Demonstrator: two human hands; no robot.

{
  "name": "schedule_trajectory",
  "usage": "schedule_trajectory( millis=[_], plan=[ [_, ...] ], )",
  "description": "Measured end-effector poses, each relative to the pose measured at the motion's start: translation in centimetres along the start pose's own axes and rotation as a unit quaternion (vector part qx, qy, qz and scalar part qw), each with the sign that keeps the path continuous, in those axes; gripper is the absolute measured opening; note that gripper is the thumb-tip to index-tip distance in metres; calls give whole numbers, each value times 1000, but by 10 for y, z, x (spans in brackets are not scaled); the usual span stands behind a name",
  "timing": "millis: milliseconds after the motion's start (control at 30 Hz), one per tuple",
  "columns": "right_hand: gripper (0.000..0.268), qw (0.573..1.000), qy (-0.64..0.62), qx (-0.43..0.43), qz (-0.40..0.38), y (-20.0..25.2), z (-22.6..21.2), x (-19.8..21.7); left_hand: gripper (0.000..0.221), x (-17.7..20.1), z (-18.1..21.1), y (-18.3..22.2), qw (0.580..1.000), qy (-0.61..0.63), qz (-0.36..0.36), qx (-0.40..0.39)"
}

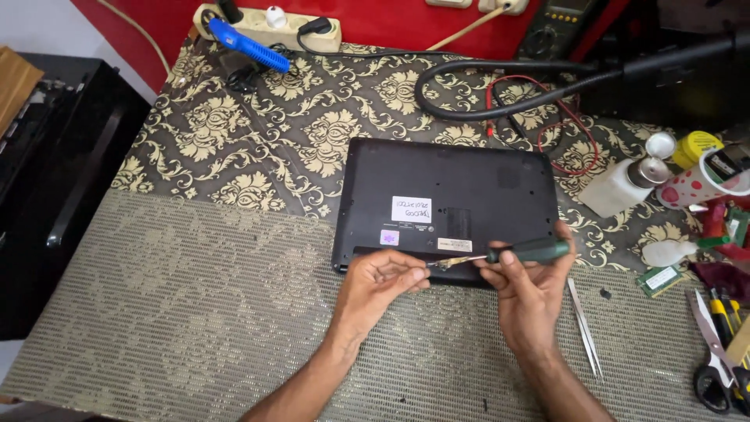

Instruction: Using a manual screwdriver to remove or secure screws on the bottom panel of a laptop.

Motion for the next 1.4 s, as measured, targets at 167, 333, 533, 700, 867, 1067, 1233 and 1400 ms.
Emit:
schedule_trajectory(
  millis=[167, 333, 533, 700, 867, 1067, 1233, 1400],
  plan=[
    [86, 1000, 2, -19, 19, 2, 3, 0, 15, 4, -5, -1, 1000, -2, 23, 15],
    [82, 999, 13, -26, 29, 3, 10, 0, 15, 2, -7, 0, 1000, -8, 20, 13],
    [86, 998, 26, -20, 47, 4, 6, -1, 18, 0, -6, 0, 1000, 28, 9, 2],
    [86, 998, -22, -50, 38, 4, 16, 7, 18, 11, -12, -1, 998, -15, 59, 7],
    [53, 990, 28, -135, 26, 16, 36, -4, 20, 24, -26, -7, 993, 54, 94, 46],
    [36, 991, 21, -126, -46, 27, 47, -16, 25, 12, -15, -3, 995, 8, 92, 44],
    [20, 993, 25, -102, -59, 27, 44, -17, 26, 9, -4, 2, 995, -82, 62, -11],
    [17, 988, 119, -74, -61, 29, 36, -23, 27, 8, 0, 0, 987, -143, 54, -56]
  ],
)
Point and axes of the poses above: each hand's wrist, its own y-axis away from the middle knuckle, its own x-axis out of the back of the hand, z = x × y, the point moved 10 cm from there along -y, towards the middle knuckle, and after that the axes turned 13 degrees about z, right-handed, at the moved point
